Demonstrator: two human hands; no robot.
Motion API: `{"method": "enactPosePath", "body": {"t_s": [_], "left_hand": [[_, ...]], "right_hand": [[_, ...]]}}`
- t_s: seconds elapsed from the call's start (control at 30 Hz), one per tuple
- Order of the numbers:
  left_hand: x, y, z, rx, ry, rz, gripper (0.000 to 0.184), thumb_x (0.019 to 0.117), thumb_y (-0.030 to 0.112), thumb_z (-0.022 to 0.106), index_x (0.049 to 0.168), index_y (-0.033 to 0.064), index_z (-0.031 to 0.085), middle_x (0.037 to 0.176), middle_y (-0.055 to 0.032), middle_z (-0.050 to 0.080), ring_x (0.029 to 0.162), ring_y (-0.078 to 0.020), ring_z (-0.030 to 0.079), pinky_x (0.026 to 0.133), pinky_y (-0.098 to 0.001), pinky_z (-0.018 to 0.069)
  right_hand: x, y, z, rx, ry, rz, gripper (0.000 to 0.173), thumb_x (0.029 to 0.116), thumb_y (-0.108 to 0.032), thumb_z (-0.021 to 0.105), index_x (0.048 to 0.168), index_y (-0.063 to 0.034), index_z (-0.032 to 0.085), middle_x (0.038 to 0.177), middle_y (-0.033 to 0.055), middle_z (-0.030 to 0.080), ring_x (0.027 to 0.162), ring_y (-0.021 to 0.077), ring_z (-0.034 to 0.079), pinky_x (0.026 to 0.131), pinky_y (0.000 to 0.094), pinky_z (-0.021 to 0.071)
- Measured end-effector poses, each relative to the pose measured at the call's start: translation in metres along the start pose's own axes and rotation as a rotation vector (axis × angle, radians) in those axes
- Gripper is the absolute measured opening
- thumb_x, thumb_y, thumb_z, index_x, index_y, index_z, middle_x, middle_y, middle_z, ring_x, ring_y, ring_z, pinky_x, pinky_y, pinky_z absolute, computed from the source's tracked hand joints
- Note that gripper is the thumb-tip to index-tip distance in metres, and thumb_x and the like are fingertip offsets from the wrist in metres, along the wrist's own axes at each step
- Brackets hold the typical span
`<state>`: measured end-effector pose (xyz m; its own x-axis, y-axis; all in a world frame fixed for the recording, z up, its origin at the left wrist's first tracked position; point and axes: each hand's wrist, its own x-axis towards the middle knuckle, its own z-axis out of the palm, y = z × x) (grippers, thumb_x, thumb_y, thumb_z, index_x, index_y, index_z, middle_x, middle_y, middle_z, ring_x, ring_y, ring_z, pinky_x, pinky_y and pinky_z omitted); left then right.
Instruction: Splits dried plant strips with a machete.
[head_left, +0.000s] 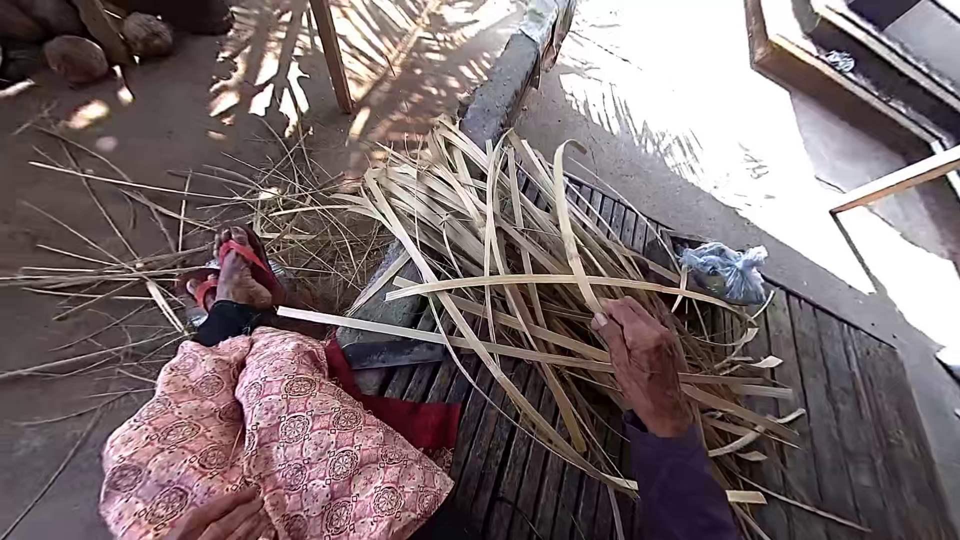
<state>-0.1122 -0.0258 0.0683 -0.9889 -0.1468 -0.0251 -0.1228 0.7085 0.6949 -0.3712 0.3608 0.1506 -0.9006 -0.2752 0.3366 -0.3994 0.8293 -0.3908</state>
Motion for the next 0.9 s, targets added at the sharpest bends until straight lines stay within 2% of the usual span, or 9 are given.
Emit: {"method": "enactPosePath", "body": {"t_s": [0.1,0.13,0.23,0.37,0.53,0.63,0.77,0.83,0.9], "left_hand": [[0.016,0.013,-0.029,0.047,0.227,0.236,0.028,0.1047,0.023,0.058,0.120,0.0015,0.068,0.129,-0.0267,0.063,0.126,-0.0359,0.058,0.107,-0.0486,0.0438],[0.026,0.026,-0.039,0.092,0.307,0.289,0.029,0.1058,0.031,0.056,0.126,0.0114,0.065,0.135,-0.0176,0.061,0.133,-0.0273,0.053,0.111,-0.0427,0.0395],[0.053,0.058,-0.058,0.305,0.575,0.500,0.044,0.1014,0.051,0.056,0.140,0.0300,0.057,0.149,-0.0027,0.052,0.144,-0.0234,0.041,0.117,-0.0473,0.0291],[0.062,0.058,-0.085,0.492,0.533,0.600,0.046,0.1026,0.042,0.056,0.145,0.0245,0.050,0.157,-0.0066,0.043,0.150,-0.0254,0.032,0.120,-0.0512,0.0175],[0.014,-0.035,-0.091,0.458,0.370,0.395,0.035,0.1045,0.022,0.048,0.125,0.0012,0.067,0.112,-0.0183,0.071,0.109,-0.0347,0.066,0.108,-0.0553,0.0389],[-0.049,-0.088,-0.066,0.321,0.287,0.248,0.034,0.1028,0.018,0.045,0.117,0.0009,0.071,0.091,-0.0150,0.072,0.088,-0.0309,0.070,0.091,-0.0492,0.0527],[-0.145,-0.102,-0.038,0.113,0.158,-0.147,0.042,0.1006,0.027,0.053,0.120,-0.0081,0.068,0.084,-0.0250,0.069,0.072,-0.0369,0.067,0.072,-0.0536,0.0547],[-0.178,-0.085,-0.032,-0.064,0.168,-0.279,0.052,0.0981,0.038,0.060,0.117,-0.0099,0.069,0.077,-0.0203,0.067,0.061,-0.0204,0.058,0.061,-0.0374,0.0507],[-0.202,-0.077,-0.028,-0.339,0.238,-0.344,0.052,0.1011,0.047,0.057,0.114,-0.0022,0.070,0.083,-0.0029,0.068,0.071,0.0027,0.057,0.069,-0.0193,0.0497]], "right_hand": [[0.006,-0.056,-0.013,0.015,-0.039,-0.328,0.028,0.1016,-0.011,0.052,0.107,0.0015,0.076,0.093,0.0157,0.073,0.088,0.0253,0.071,0.081,0.0325,0.0577],[0.007,-0.073,-0.015,0.029,-0.057,-0.423,0.028,0.1027,-0.012,0.052,0.107,-0.0006,0.077,0.093,0.0150,0.073,0.089,0.0243,0.070,0.081,0.0303,0.0569],[0.009,-0.112,-0.015,0.055,-0.101,-0.654,0.024,0.1045,-0.012,0.053,0.106,-0.0065,0.077,0.088,0.0116,0.071,0.087,0.0227,0.067,0.077,0.0279,0.0547],[0.005,-0.135,-0.024,0.096,-0.144,-0.863,0.020,0.1050,-0.012,0.053,0.109,-0.0118,0.073,0.088,0.0084,0.068,0.087,0.0231,0.061,0.079,0.0324,0.0490],[0.009,-0.131,-0.036,0.084,-0.177,-0.923,0.021,0.1062,-0.013,0.051,0.110,-0.0131,0.072,0.092,0.0080,0.069,0.093,0.0230,0.062,0.091,0.0337,0.0456],[0.023,-0.121,-0.035,-0.110,-0.163,-0.852,0.024,0.1057,-0.011,0.052,0.105,-0.0050,0.075,0.089,0.0171,0.072,0.089,0.0325,0.067,0.085,0.0459,0.0496],[0.061,-0.107,-0.024,-0.272,-0.215,-0.763,0.027,0.1054,-0.009,0.049,0.111,0.0022,0.073,0.103,0.0263,0.071,0.101,0.0462,0.066,0.092,0.0606,0.0466],[0.081,-0.117,-0.012,-0.281,-0.181,-0.768,0.026,0.1064,-0.011,0.051,0.117,0.0001,0.072,0.116,0.0269,0.069,0.110,0.0503,0.061,0.097,0.0637,0.0426],[0.098,-0.138,0.004,-0.279,-0.081,-0.784,0.027,0.1076,-0.015,0.051,0.125,-0.0071,0.070,0.130,0.0277,0.062,0.121,0.0523,0.053,0.100,0.0639,0.0377]]}}
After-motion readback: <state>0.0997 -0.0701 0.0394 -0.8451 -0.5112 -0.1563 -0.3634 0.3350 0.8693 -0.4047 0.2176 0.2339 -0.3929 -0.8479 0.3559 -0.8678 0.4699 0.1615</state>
